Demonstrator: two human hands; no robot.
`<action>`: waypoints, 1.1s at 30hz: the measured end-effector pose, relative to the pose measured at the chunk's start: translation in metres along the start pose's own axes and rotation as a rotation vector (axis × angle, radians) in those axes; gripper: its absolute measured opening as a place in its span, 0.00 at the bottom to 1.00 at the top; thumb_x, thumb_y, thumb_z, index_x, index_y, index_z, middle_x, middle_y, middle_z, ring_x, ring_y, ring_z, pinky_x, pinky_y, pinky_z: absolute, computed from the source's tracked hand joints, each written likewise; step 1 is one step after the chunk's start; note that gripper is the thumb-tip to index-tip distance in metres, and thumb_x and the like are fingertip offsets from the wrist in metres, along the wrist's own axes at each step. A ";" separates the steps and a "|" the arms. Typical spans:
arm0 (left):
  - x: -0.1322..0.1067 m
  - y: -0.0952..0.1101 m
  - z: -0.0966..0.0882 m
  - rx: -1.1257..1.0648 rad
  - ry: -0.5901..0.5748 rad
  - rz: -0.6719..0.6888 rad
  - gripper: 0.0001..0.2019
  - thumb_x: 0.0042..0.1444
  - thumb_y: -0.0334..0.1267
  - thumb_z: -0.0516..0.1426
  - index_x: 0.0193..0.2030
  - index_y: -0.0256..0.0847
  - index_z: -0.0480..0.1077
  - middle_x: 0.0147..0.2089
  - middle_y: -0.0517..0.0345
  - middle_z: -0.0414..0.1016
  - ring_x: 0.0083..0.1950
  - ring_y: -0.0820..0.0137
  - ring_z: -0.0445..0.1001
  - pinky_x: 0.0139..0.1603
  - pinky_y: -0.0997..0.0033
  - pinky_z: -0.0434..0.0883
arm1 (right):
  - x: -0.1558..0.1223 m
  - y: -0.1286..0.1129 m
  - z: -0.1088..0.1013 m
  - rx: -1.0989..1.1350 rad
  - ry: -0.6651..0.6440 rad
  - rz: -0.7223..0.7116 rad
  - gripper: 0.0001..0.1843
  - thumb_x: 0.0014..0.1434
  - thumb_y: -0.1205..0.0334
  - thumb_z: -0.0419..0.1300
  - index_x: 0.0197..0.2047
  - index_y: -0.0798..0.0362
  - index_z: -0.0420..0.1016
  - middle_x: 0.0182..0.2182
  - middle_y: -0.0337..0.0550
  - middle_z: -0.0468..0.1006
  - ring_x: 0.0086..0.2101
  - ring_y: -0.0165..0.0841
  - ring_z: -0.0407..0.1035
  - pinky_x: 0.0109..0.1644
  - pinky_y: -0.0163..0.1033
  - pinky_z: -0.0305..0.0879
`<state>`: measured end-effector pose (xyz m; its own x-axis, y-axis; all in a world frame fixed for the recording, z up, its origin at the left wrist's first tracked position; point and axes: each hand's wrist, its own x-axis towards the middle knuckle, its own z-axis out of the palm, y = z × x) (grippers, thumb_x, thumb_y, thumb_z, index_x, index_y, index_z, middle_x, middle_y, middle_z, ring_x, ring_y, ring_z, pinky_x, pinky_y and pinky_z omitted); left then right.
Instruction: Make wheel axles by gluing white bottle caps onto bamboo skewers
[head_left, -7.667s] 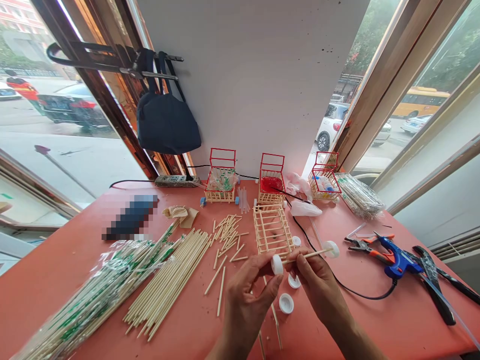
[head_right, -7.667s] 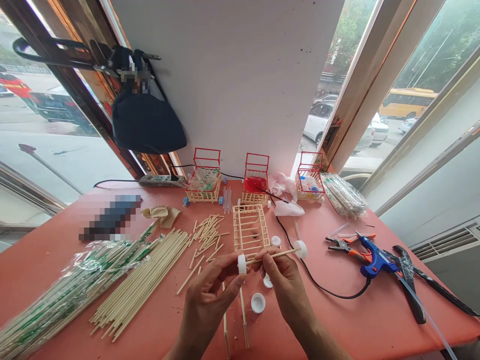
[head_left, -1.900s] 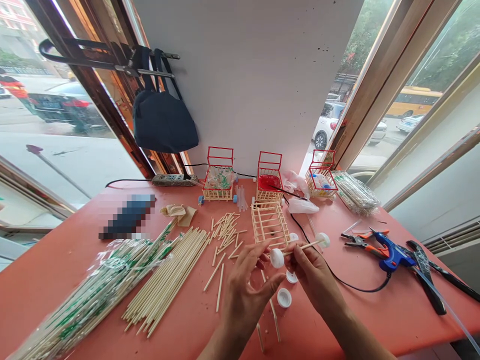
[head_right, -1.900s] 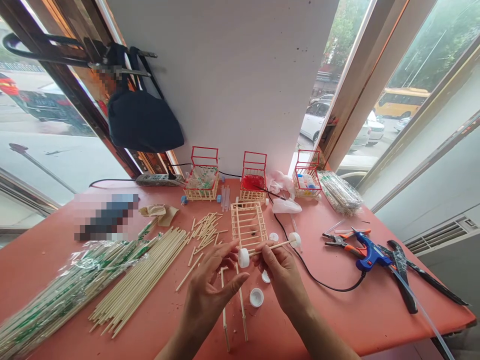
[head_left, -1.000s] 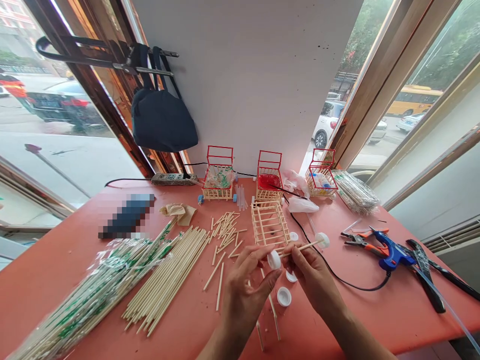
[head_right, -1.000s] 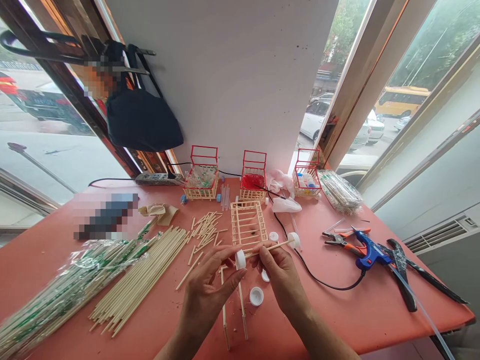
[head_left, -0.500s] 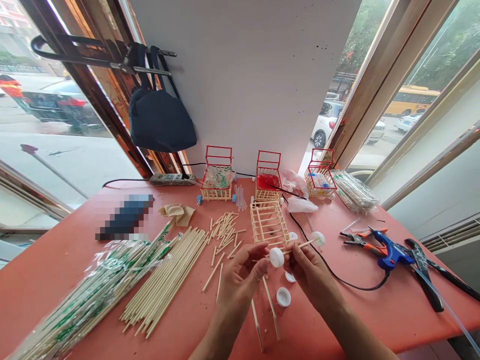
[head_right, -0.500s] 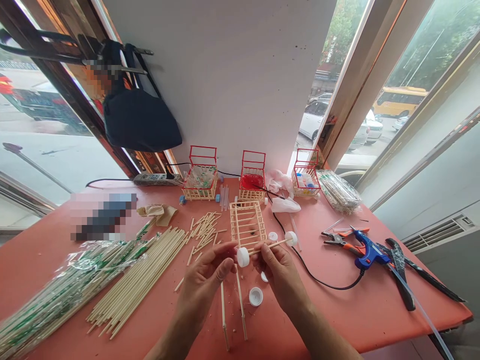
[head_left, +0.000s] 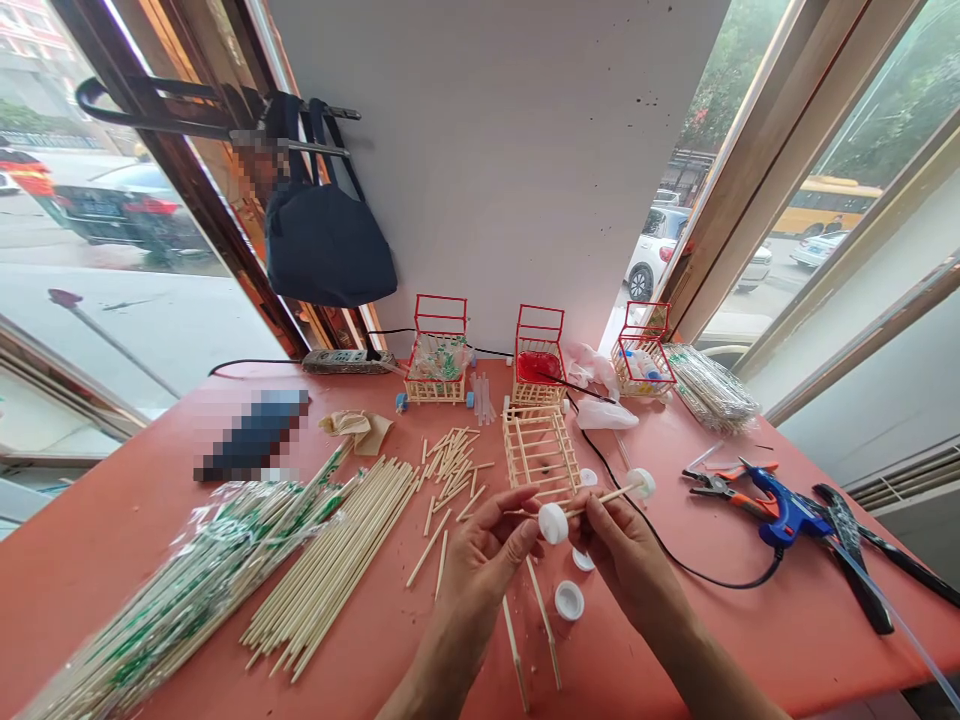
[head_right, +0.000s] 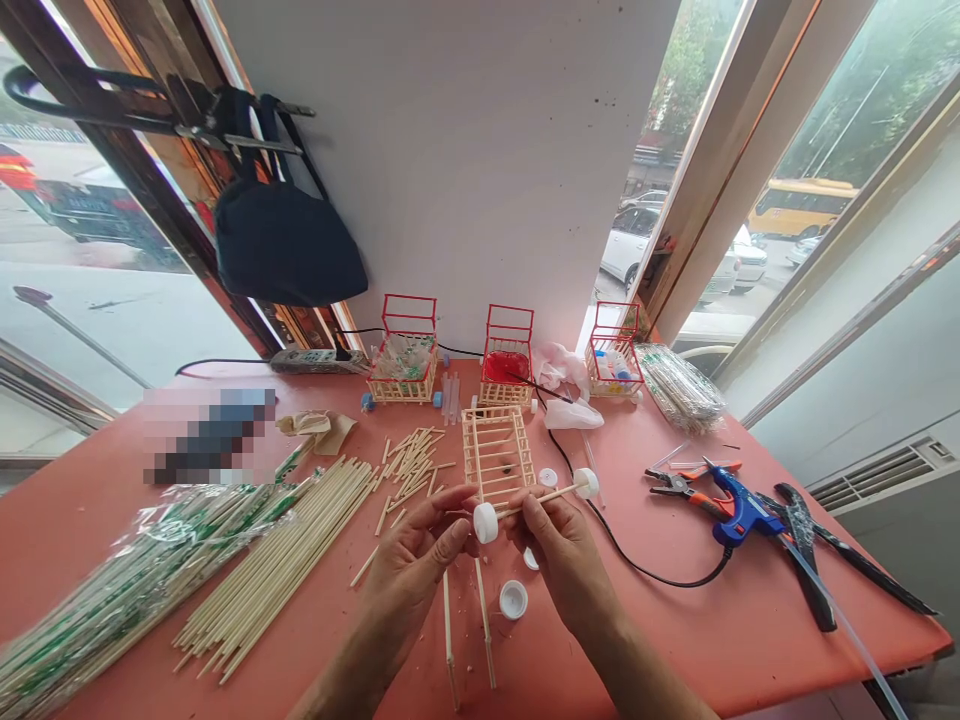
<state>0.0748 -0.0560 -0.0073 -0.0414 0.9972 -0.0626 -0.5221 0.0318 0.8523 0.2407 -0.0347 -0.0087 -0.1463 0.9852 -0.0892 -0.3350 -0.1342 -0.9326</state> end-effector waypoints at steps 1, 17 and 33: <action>0.000 0.000 0.000 0.013 0.005 0.021 0.18 0.53 0.46 0.71 0.49 0.42 0.82 0.41 0.54 0.80 0.36 0.71 0.77 0.38 0.72 0.76 | 0.000 0.000 0.000 -0.004 -0.002 -0.001 0.20 0.59 0.41 0.70 0.33 0.51 0.81 0.27 0.39 0.74 0.29 0.32 0.65 0.34 0.38 0.61; 0.001 0.001 0.000 -0.016 0.002 0.003 0.20 0.47 0.44 0.74 0.46 0.41 0.84 0.41 0.52 0.80 0.37 0.69 0.77 0.37 0.72 0.77 | 0.001 -0.002 0.001 0.069 0.032 0.052 0.21 0.53 0.41 0.74 0.33 0.51 0.82 0.26 0.39 0.77 0.30 0.32 0.67 0.35 0.38 0.62; -0.003 -0.002 -0.001 0.323 -0.130 0.237 0.23 0.55 0.39 0.69 0.58 0.45 0.76 0.47 0.52 0.78 0.45 0.65 0.77 0.46 0.67 0.77 | -0.002 0.002 -0.003 -0.132 0.005 -0.067 0.19 0.63 0.41 0.66 0.36 0.49 0.80 0.29 0.38 0.74 0.32 0.33 0.66 0.36 0.38 0.60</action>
<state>0.0748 -0.0591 -0.0093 -0.0094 0.9790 0.2036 -0.2162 -0.2008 0.9555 0.2425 -0.0369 -0.0116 -0.1234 0.9920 -0.0268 -0.2181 -0.0534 -0.9745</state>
